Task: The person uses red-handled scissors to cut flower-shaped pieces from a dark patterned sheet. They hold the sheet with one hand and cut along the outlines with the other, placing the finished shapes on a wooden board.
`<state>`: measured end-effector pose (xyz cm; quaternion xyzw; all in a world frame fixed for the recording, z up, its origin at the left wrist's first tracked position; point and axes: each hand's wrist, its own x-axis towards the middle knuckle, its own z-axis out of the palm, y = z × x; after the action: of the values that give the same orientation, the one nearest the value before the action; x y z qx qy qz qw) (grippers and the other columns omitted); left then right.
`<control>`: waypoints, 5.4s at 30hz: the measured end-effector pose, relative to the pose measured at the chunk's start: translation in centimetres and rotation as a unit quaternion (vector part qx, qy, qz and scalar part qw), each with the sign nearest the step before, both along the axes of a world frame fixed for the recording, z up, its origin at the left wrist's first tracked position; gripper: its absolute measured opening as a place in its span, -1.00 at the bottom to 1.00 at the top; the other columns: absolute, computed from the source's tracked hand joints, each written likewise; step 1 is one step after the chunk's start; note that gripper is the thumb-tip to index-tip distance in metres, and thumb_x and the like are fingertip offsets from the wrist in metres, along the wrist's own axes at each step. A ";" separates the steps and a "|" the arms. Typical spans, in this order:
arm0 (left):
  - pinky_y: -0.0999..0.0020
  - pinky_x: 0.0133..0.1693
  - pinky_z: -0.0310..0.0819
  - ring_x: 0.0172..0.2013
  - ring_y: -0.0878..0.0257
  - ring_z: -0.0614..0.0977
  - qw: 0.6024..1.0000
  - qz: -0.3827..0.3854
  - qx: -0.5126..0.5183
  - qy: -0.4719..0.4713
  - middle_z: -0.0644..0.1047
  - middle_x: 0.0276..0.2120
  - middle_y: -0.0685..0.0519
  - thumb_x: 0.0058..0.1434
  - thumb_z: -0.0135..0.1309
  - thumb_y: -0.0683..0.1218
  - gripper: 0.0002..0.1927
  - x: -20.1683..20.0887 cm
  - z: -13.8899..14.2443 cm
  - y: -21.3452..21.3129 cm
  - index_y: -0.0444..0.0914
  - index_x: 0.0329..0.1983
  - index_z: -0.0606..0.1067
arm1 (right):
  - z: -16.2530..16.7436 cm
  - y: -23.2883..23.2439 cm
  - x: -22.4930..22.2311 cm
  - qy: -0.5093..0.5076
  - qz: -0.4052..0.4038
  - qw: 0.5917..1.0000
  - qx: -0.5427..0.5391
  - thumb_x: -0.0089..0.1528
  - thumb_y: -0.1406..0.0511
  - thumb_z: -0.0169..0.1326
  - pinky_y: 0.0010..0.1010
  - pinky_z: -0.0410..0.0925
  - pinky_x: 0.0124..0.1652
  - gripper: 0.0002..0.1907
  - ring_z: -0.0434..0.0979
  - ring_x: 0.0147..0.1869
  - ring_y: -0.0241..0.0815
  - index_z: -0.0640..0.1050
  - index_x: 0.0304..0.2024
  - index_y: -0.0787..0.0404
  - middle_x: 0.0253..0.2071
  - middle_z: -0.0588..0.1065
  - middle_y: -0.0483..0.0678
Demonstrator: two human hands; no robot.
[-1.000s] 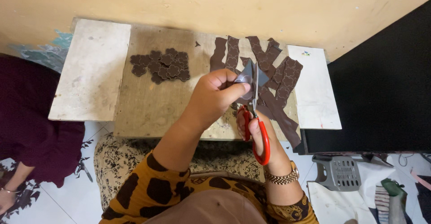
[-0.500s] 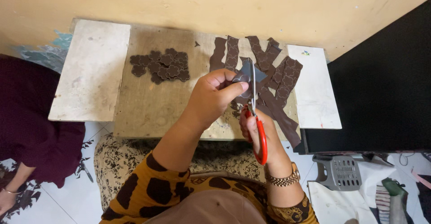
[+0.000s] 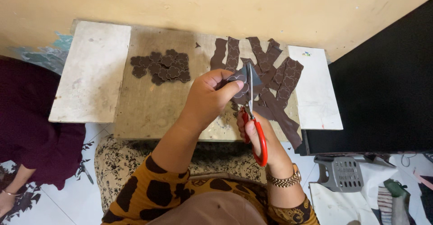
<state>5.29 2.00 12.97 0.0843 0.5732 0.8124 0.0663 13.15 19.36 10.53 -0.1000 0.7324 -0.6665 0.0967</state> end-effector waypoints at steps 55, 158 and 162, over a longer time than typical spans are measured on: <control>0.45 -0.16 0.46 -0.27 0.41 0.58 0.987 -0.046 0.142 -0.061 0.64 -0.28 0.10 0.24 0.21 -0.15 -0.85 -1.2 -2.9 1.3 -0.30 -0.15 0.62 | -2.8 0.3 -0.2 -0.024 -0.057 0.997 -0.047 0.35 -0.15 -0.07 -0.57 0.07 -0.51 -0.45 0.14 -0.49 -0.42 0.35 -0.32 0.19 -0.50 0.21 -0.24; 0.53 -0.31 0.41 -0.38 0.46 0.53 0.999 0.038 -0.009 0.027 0.60 -0.41 0.16 0.21 0.19 -0.12 -0.83 -0.3 -0.2 0.3 -0.34 -0.24 0.61 | -2.8 -0.5 -0.6 -0.021 -0.052 0.998 -0.026 0.29 -0.22 -0.03 -0.53 0.15 -0.50 -0.38 0.20 -0.49 -0.38 0.37 -0.33 0.20 -0.51 0.25 -0.21; 0.55 -0.27 0.44 -0.35 0.48 0.54 0.997 0.043 -0.019 0.056 0.59 -0.38 0.18 0.24 0.18 -0.10 -0.81 -0.1 -0.6 1.2 -0.32 -0.16 0.61 | -2.6 -1.1 -0.4 -0.011 -0.068 0.997 -0.037 0.32 -0.23 -0.12 -0.54 0.17 -0.47 -0.37 0.23 -0.47 -0.38 0.38 -0.25 0.20 -0.49 0.26 -0.22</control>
<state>5.16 3.19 12.38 0.1033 0.5942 0.7977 0.0008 12.73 18.30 7.97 -0.0460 0.7113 -0.6992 0.0554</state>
